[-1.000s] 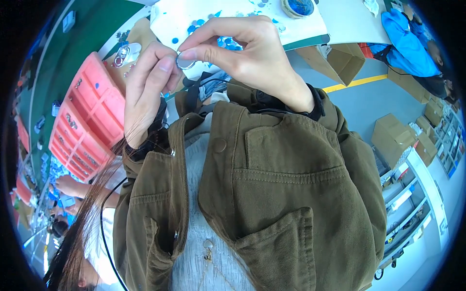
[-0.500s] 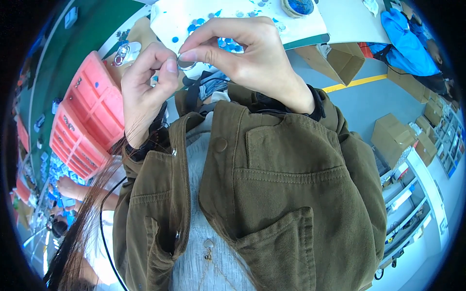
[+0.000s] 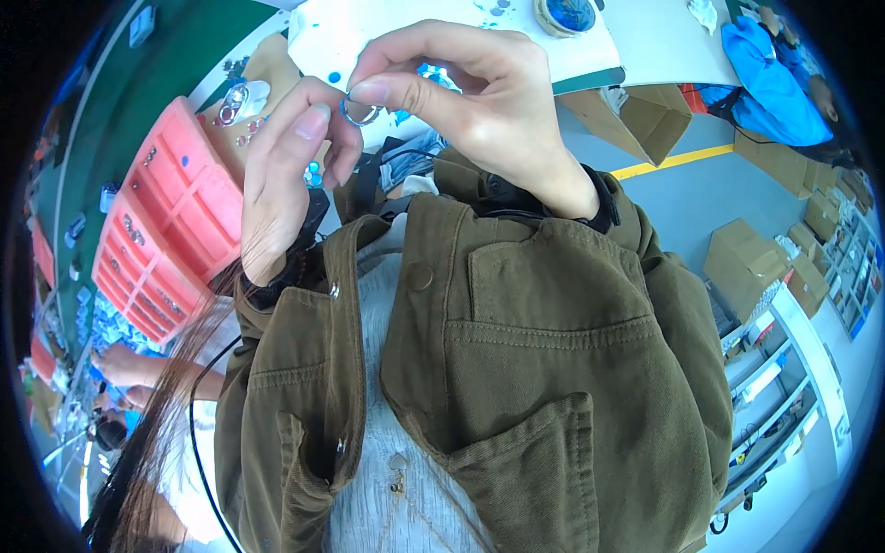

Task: Inspecting or assembling small circular blue components on a production line.

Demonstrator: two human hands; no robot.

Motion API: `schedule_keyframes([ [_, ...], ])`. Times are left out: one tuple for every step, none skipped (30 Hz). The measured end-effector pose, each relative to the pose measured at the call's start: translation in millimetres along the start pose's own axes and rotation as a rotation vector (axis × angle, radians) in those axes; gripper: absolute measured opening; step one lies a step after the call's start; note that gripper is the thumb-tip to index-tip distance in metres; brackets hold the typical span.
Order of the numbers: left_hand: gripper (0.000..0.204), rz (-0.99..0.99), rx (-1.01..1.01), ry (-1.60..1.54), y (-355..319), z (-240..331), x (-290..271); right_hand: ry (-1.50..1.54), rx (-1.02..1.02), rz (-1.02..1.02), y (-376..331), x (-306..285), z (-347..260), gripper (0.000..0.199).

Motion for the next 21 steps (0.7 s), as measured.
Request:
schedule_keyframes([
  [0.023,0.0,0.001,0.0,0.1,0.2,1.0,-0.022,0.009,-0.01,-0.9,0.5,1.3,0.013],
  [0.023,-0.01,-0.007,-0.012,-0.1,0.9,2.7,-0.042,0.017,-0.019,-1.3,1.3,1.6,0.013],
  [0.023,-0.02,-0.014,-0.023,-0.2,1.2,4.6,-0.063,0.026,-0.028,-1.7,1.9,1.9,0.013],
  [0.023,-0.03,-0.022,-0.035,-0.5,1.0,6.3,-0.062,0.025,-0.028,-1.9,2.0,1.1,0.013],
  [0.023,-0.029,-0.021,-0.034,-1.1,0.9,7.1,-0.046,0.03,-0.026,-2.3,2.2,0.5,0.012],
  [0.022,-0.036,-0.033,-0.067,-1.7,-0.9,8.3,-0.03,0.035,-0.024,-2.9,2.4,-0.1,0.012],
  [0.021,-0.044,-0.047,-0.1,-1.5,-2.4,8.6,-0.013,0.042,-0.021,-2.6,2.4,0.3,0.012],
  [0.02,-0.052,-0.06,-0.133,-1.4,-3.9,9.2,-0.013,0.042,-0.02,-2.3,2.3,0.5,0.012],
  [0.02,-0.052,-0.061,-0.133,-1.6,-3.7,9.5,-0.03,0.024,-0.026,-1.9,2.5,-1.0,0.012],
  [0.018,-0.044,-0.066,-0.108,-1.8,-3.5,9.5,-0.047,0.005,-0.033,-1.8,2.9,-2.4,0.011],
  [0.017,-0.037,-0.07,-0.083,-2.1,-3.6,9.4,-0.065,-0.013,-0.039,-2.0,3.4,-3.6,0.011],
  [0.016,-0.027,-0.075,-0.058,-2.2,-3.0,8.7,-0.064,-0.013,-0.04,-1.4,4.1,-3.6,0.011],
  [0.016,-0.027,-0.074,-0.058,-1.6,-3.2,8.5,-0.127,-0.062,-0.035,-0.3,3.9,-8.3,0.011],
  [0.015,-0.007,-0.052,-0.051,-0.3,-2.4,6.1,-0.191,-0.111,-0.031,0.4,4.4,-12.9,0.011],
  [0.015,0.012,-0.029,-0.045,1.5,-2.3,3.5,-0.256,-0.161,-0.026,1.0,5.4,-17.5,0.011],
  [0.014,0.03,-0.006,-0.037,3.6,-2.4,0.4,-0.259,-0.163,-0.025,1.3,8.5,-18.2,0.011],
  [0.014,0.031,0.0,-0.034,7.6,-5.6,-0.9,-0.249,-0.158,0.06,2.3,3.8,-21.9,0.011],
  [0.015,0.041,-0.076,0.035,13.9,-20.9,-3.0,-0.239,-0.154,0.146,2.9,-0.7,-26.2,0.011],
  [0.015,0.057,-0.156,0.106,18.5,-36.6,-5.2,-0.22,-0.15,0.231,2.4,-6.7,-29.2,0.011],
  [0.016,0.074,-0.236,0.179,19.4,-48.5,-7.3,-0.214,-0.159,0.232,4.6,-5.9,-33.0,0.011],
  [0.016,0.082,-0.231,0.189,16.4,-48.7,-6.5,-0.177,-0.135,0.221,8.0,-4.8,-33.6,0.011],
])
Point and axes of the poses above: each hand's wrist, its own y-axis towards the middle knuckle, its own x-axis out of the palm, z = x × y, the point moved 10 cm from there along y, towards the middle knuckle, and after that the axes turned 9 degrees about -x, right-handed, at the moved point
